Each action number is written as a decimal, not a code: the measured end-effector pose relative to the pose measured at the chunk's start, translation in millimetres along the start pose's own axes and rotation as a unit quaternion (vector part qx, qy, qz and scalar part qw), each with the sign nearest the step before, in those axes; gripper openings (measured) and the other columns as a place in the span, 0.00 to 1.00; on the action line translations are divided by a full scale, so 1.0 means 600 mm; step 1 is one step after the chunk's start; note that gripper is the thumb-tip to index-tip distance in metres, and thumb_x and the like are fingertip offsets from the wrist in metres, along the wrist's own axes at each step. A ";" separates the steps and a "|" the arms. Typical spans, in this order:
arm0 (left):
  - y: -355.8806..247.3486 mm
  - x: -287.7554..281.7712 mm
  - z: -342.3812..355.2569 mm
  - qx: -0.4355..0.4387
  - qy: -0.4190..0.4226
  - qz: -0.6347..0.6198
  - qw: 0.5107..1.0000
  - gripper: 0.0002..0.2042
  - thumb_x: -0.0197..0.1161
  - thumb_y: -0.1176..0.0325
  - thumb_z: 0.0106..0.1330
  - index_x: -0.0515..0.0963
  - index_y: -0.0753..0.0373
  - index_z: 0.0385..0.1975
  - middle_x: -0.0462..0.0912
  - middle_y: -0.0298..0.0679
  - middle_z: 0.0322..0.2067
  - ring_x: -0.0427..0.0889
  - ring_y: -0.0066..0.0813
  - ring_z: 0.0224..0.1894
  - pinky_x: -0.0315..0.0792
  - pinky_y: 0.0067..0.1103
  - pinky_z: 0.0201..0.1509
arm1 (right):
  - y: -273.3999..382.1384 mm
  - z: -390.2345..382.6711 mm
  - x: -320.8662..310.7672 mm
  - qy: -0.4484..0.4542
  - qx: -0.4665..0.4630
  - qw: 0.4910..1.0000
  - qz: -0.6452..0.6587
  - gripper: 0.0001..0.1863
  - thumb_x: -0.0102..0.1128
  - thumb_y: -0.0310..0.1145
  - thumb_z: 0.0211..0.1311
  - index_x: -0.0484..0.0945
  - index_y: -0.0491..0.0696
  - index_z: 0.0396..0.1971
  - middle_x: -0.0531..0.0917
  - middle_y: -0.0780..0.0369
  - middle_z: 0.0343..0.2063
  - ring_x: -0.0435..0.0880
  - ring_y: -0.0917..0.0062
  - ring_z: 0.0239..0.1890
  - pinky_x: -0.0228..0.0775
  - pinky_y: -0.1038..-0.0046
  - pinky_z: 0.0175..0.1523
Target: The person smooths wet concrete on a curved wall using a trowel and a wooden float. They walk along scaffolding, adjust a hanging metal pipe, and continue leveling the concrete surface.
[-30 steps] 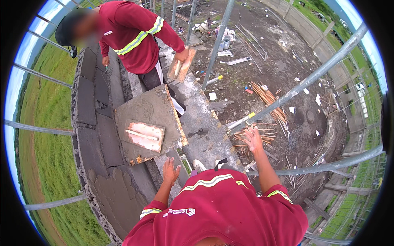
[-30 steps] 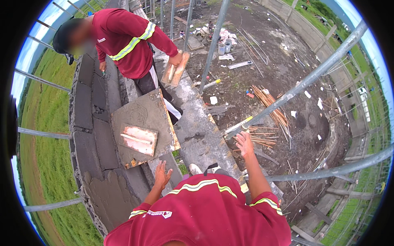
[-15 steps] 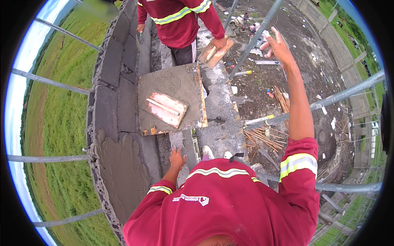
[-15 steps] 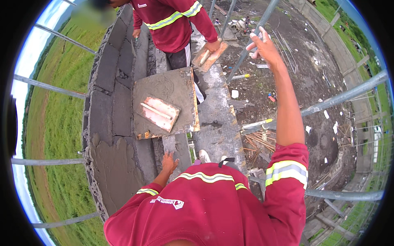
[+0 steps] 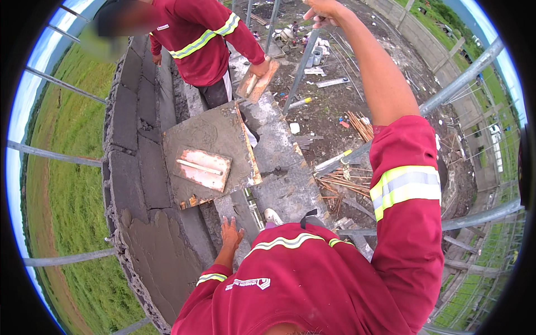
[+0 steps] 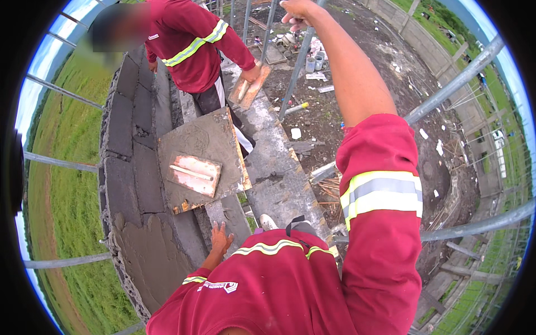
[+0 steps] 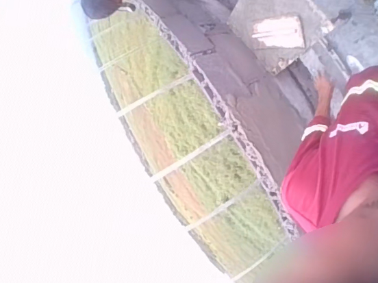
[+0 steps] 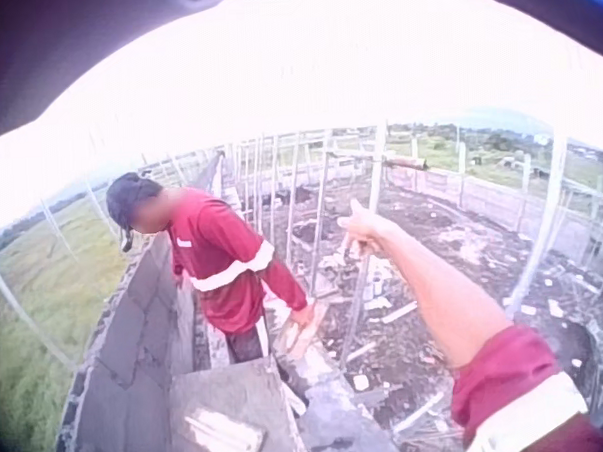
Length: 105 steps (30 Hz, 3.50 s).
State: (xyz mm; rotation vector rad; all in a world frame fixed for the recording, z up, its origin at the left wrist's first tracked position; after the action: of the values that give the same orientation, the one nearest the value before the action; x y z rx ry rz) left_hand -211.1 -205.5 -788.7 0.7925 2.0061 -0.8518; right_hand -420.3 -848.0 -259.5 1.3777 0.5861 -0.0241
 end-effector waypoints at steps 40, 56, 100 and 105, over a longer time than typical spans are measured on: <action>-1.699 -0.011 -0.679 0.719 0.384 -0.204 0.542 0.33 0.75 0.53 0.53 0.77 0.66 0.57 0.84 0.51 0.48 0.83 0.36 0.47 0.75 0.33 0.52 | -0.543 -1.351 -0.511 -0.693 0.206 0.649 -0.237 0.33 0.72 0.51 0.54 0.77 0.44 0.53 0.85 0.55 0.44 0.85 0.68 0.45 0.76 0.66 0.51; -1.824 0.050 -0.588 0.696 0.188 -0.329 0.610 0.26 0.74 0.60 0.54 0.76 0.84 0.35 0.87 0.47 0.29 0.84 0.32 0.29 0.79 0.28 0.38 | -0.450 -1.884 0.664 -0.695 0.714 0.081 -0.025 0.36 0.68 0.51 0.58 0.72 0.46 0.62 0.78 0.49 0.54 0.77 0.57 0.58 0.69 0.61 0.62; -1.497 0.668 -1.703 0.756 0.434 -0.179 0.455 0.51 0.79 0.49 0.51 0.59 0.74 0.67 0.71 0.55 0.60 0.71 0.43 0.62 0.61 0.38 0.69 | -0.537 -2.187 0.736 -0.561 0.782 0.010 0.271 0.65 0.69 0.60 0.53 0.38 0.32 0.72 0.62 0.40 0.68 0.60 0.54 0.72 0.55 0.58 0.74; -1.555 0.748 -1.737 0.685 0.359 -0.295 0.562 0.38 0.79 0.54 0.48 0.72 0.86 0.45 0.82 0.59 0.42 0.84 0.42 0.37 0.81 0.37 0.42 | -0.531 -2.176 0.722 -0.573 0.747 -0.015 0.337 0.64 0.70 0.56 0.54 0.36 0.34 0.73 0.56 0.41 0.71 0.56 0.55 0.74 0.46 0.59 0.77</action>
State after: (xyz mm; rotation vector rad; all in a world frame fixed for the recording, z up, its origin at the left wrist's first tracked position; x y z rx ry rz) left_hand -1583.7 175.7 -431.0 1.4173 1.8989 -3.1076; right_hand -651.9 426.3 -821.2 -1.6306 1.6890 0.8157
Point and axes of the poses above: each hand's wrist, its own z-axis towards the middle knuckle, its own x-axis out of the palm, y = z × x, the point moved 6 cm from there along z, towards the middle knuckle
